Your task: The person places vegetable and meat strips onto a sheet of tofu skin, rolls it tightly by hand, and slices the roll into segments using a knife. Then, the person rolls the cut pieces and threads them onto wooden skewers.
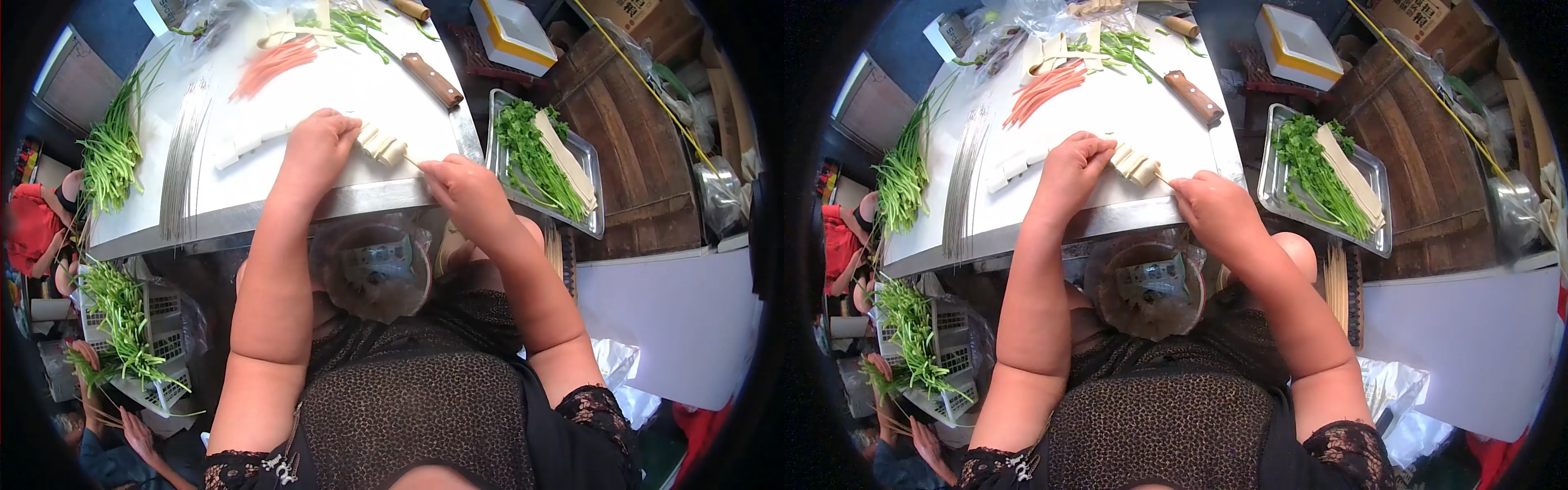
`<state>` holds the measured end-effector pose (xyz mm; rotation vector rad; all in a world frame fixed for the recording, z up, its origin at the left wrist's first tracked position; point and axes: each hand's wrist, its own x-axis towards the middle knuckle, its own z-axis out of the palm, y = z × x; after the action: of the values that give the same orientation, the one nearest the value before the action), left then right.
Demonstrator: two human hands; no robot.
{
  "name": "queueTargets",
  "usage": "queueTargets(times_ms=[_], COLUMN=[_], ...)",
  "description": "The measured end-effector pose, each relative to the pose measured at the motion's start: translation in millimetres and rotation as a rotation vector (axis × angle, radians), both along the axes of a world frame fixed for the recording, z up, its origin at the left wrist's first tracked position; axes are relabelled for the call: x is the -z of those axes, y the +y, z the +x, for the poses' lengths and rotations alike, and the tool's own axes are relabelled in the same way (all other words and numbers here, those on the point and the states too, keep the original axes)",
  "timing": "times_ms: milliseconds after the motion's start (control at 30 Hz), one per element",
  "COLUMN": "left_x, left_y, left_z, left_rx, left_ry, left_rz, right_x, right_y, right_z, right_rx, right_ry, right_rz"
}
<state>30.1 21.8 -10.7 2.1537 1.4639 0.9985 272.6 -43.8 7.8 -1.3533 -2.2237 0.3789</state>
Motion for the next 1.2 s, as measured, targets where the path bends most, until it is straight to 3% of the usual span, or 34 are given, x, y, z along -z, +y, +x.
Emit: queueTargets(times_ms=[167,233,300,367,467,533,567,600,667,700,767,900,1133,1200], left_x=[8,6,-4,0,3,-2,-4,-4,-12,-15,-13,-14,-13,-13], left_y=[-11,-29,-53,-71,-89,-100,-106,-109,-120,-126,-134,-147,-154,-154], left_z=[-5,5,19,35,53,52,51,46,38,35,31,33,32,32], left_rx=[0.013,-0.078,-0.063,0.217,0.15,0.13,0.116,0.138,0.119,0.1,0.078,0.064,0.108,0.079], left_ry=[-0.011,-0.831,-0.9,-1.502,-1.635,-1.597,-1.561,-1.549,-1.512,-1.485,-1.472,-1.393,-1.349,-1.23], left_rz=[-0.006,-0.403,-0.508,-0.741,-0.67,-0.664,-0.673,-0.685,-0.683,-0.709,-0.696,-0.724,-0.727,-0.702], right_x=[3,1,5,17,18,13,3,14,85,103,201,260,284,284], right_y=[-6,-17,-34,-48,-76,-93,-102,-111,-113,-120,-140,-192,-214,-212], right_z=[1,2,0,-5,-1,21,48,67,145,183,285,329,323,328], right_rx=[0.018,0.075,0.051,-0.038,-0.067,-0.02,0.072,0.215,0.543,0.621,0.799,1.085,1.108,1.077], right_ry=[0.138,0.294,0.344,0.327,0.354,0.412,0.202,0.501,0.555,0.366,0.009,-0.259,-0.282,-0.318], right_rz=[-0.021,0.067,0.104,0.178,0.122,0.196,0.273,0.11,-0.008,-0.047,-0.211,-0.341,-0.394,-0.43])
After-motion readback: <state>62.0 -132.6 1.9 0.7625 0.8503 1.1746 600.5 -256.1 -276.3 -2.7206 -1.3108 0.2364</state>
